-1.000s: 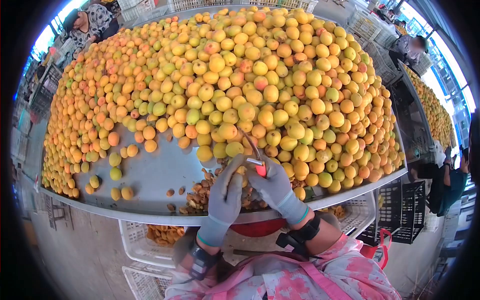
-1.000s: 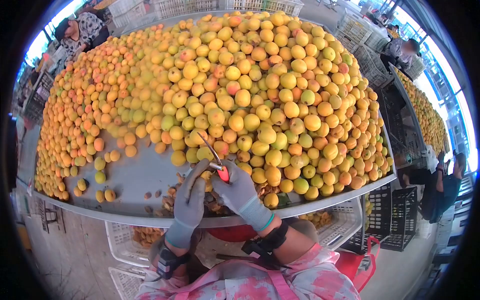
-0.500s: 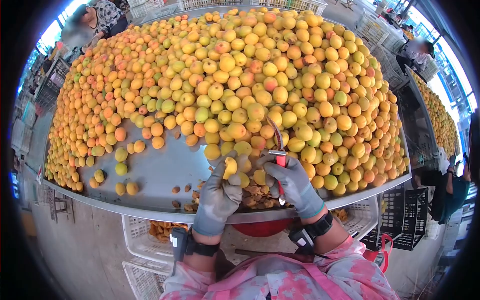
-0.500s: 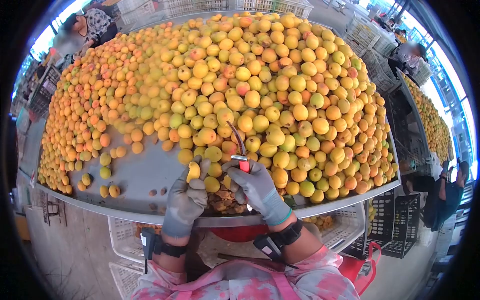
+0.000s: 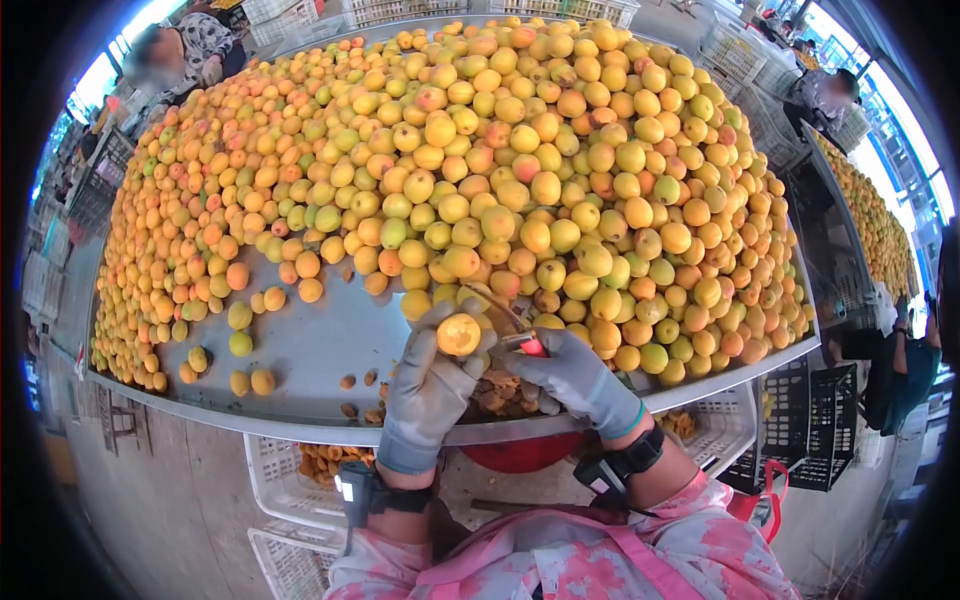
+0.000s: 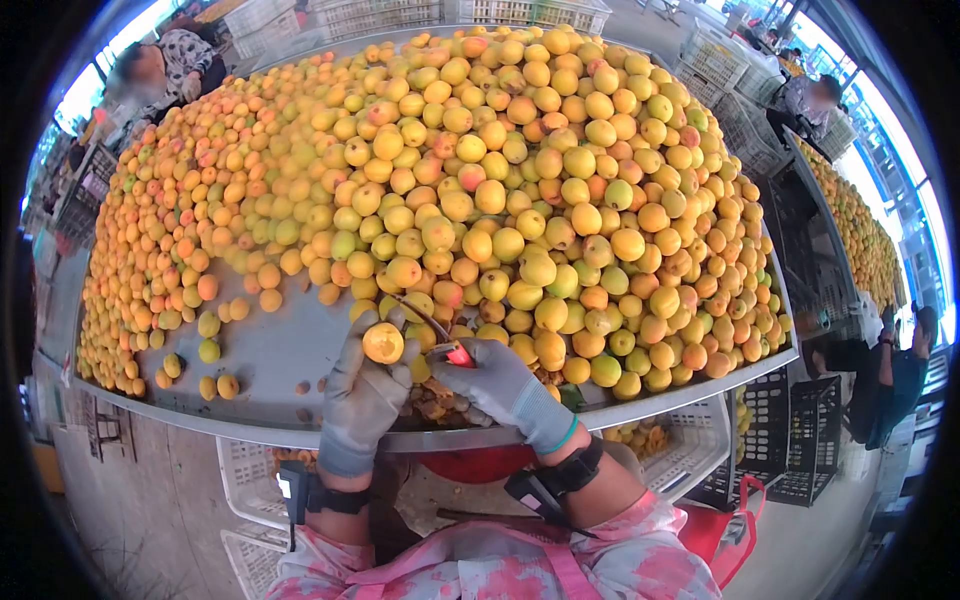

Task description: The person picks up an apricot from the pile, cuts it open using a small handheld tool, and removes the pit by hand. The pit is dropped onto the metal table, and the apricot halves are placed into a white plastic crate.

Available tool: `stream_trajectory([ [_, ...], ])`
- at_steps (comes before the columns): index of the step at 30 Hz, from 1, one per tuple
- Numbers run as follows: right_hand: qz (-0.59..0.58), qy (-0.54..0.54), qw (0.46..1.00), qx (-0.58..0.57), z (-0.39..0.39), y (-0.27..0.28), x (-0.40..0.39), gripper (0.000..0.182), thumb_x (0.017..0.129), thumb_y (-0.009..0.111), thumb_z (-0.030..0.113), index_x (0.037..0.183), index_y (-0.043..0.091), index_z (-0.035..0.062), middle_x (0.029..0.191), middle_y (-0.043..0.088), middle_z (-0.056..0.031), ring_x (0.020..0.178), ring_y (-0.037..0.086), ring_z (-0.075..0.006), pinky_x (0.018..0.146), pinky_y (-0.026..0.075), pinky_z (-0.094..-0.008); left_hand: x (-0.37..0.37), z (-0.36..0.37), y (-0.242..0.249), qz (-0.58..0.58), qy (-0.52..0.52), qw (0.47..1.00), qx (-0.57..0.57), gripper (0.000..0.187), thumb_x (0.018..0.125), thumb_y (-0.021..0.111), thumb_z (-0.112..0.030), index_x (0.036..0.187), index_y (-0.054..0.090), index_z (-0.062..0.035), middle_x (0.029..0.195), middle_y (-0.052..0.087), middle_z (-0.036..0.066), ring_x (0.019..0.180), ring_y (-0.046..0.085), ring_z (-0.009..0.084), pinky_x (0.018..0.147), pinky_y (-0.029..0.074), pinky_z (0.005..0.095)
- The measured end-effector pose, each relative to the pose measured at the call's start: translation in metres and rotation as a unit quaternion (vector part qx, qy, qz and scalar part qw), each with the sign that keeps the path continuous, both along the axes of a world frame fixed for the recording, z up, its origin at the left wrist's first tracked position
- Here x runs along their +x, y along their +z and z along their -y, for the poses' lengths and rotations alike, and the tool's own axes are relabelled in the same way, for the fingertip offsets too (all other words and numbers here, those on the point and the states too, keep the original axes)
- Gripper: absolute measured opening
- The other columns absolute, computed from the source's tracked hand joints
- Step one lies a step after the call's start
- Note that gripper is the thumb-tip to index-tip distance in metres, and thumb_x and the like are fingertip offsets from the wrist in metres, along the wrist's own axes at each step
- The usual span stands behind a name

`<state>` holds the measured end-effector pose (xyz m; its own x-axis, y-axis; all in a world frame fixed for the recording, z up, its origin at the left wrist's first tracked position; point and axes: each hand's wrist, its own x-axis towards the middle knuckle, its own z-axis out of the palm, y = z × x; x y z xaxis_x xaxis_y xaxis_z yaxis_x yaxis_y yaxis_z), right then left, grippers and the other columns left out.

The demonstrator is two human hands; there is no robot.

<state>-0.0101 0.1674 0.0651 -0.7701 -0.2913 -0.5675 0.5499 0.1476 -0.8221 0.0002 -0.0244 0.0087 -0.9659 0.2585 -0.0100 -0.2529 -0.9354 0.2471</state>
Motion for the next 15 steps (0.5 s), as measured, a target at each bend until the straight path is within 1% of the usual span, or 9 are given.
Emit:
stream_trajectory([
  [3,-0.015,-0.008,1.000,-0.002,-0.001,-0.008,-0.001,0.031,0.090,0.065,0.028,0.111,0.062,0.0059,0.065,0.056,0.0009,0.044,0.048,-0.0066,0.041,0.037,-0.0207,0.002,0.004,0.001,-0.013,0.010,0.999,-0.038,0.035,0.101,0.049,-0.019,0.134,0.049,-0.0078,0.144,0.044,0.015,0.125,0.051,0.0342,0.093,0.051,0.0389],
  [4,-0.017,-0.011,1.000,-0.006,-0.001,-0.010,-0.001,0.031,0.090,0.065,0.028,0.111,0.062,0.0059,0.065,0.056,0.0009,0.044,0.048,-0.0066,0.041,0.037,-0.0207,0.004,0.007,0.001,-0.031,0.031,0.995,-0.087,0.034,0.101,0.049,-0.020,0.133,0.050,-0.0074,0.141,0.047,0.015,0.124,0.052,0.0338,0.092,0.051,0.0383],
  [6,-0.026,-0.094,0.992,-0.078,-0.003,-0.012,0.000,0.031,0.091,0.064,0.026,0.113,0.061,0.0055,0.066,0.057,-0.0004,0.044,0.050,-0.0073,0.040,0.039,-0.0212,0.010,0.014,0.006,-0.051,0.045,0.988,-0.139,0.034,0.101,0.048,-0.021,0.133,0.050,-0.0070,0.138,0.050,0.015,0.122,0.054,0.0334,0.090,0.052,0.0378],
  [8,-0.034,-0.116,0.989,-0.088,-0.006,-0.016,-0.003,0.031,0.091,0.063,0.025,0.114,0.060,0.0053,0.067,0.058,-0.0009,0.044,0.051,-0.0077,0.040,0.040,-0.0214,0.023,0.026,0.017,-0.014,0.114,0.948,-0.296,0.032,0.101,0.049,-0.022,0.129,0.052,-0.0060,0.127,0.058,0.016,0.109,0.062,0.0297,0.086,0.053,0.0358],
  [9,-0.043,-0.131,0.986,-0.094,-0.007,-0.017,-0.005,0.031,0.091,0.062,0.024,0.115,0.059,0.0051,0.067,0.058,-0.0015,0.044,0.052,-0.0080,0.040,0.041,-0.0216,0.032,0.034,0.021,-0.013,0.111,0.948,-0.298,0.032,0.101,0.049,-0.022,0.129,0.052,-0.0060,0.127,0.058,0.016,0.109,0.062,0.0297,0.086,0.053,0.0358],
  [11,-0.034,-0.140,0.985,-0.090,-0.009,-0.016,-0.006,0.031,0.091,0.061,0.023,0.117,0.058,0.0049,0.069,0.060,-0.0023,0.044,0.053,-0.0079,0.039,0.041,-0.0216,0.053,0.056,0.027,0.048,0.169,0.896,-0.408,0.030,0.100,0.051,-0.024,0.122,0.056,-0.0040,0.116,0.064,0.016,0.093,0.066,0.0243,0.078,0.055,0.0310],
  [12,-0.057,-0.134,0.987,-0.061,-0.010,-0.018,-0.008,0.032,0.091,0.061,0.023,0.117,0.057,0.0045,0.069,0.060,-0.0023,0.045,0.053,-0.0080,0.039,0.042,-0.0218,0.066,0.069,0.026,0.050,0.169,0.895,-0.410,0.030,0.100,0.051,-0.024,0.122,0.056,-0.0040,0.116,0.064,0.016,0.093,0.066,0.0243,0.078,0.055,0.0310],
  [14,-0.097,-0.117,0.988,0.008,-0.011,-0.020,-0.011,0.033,0.089,0.061,0.024,0.115,0.057,0.0024,0.069,0.060,-0.0030,0.046,0.054,-0.0091,0.041,0.044,-0.0234,0.094,0.098,0.023,0.081,0.188,0.834,-0.511,0.028,0.099,0.053,-0.024,0.116,0.060,-0.0026,0.110,0.066,0.014,0.085,0.065,0.0168,0.069,0.055,0.0261],
  [15,-0.094,-0.115,0.989,0.007,-0.012,-0.023,-0.012,0.033,0.089,0.061,0.024,0.115,0.057,0.0024,0.069,0.060,-0.0030,0.046,0.054,-0.0091,0.041,0.044,-0.0234,0.107,0.114,0.023,0.084,0.188,0.833,-0.513,0.028,0.099,0.053,-0.024,0.116,0.060,-0.0026,0.110,0.066,0.014,0.085,0.065,0.0168,0.069,0.055,0.0261],
])
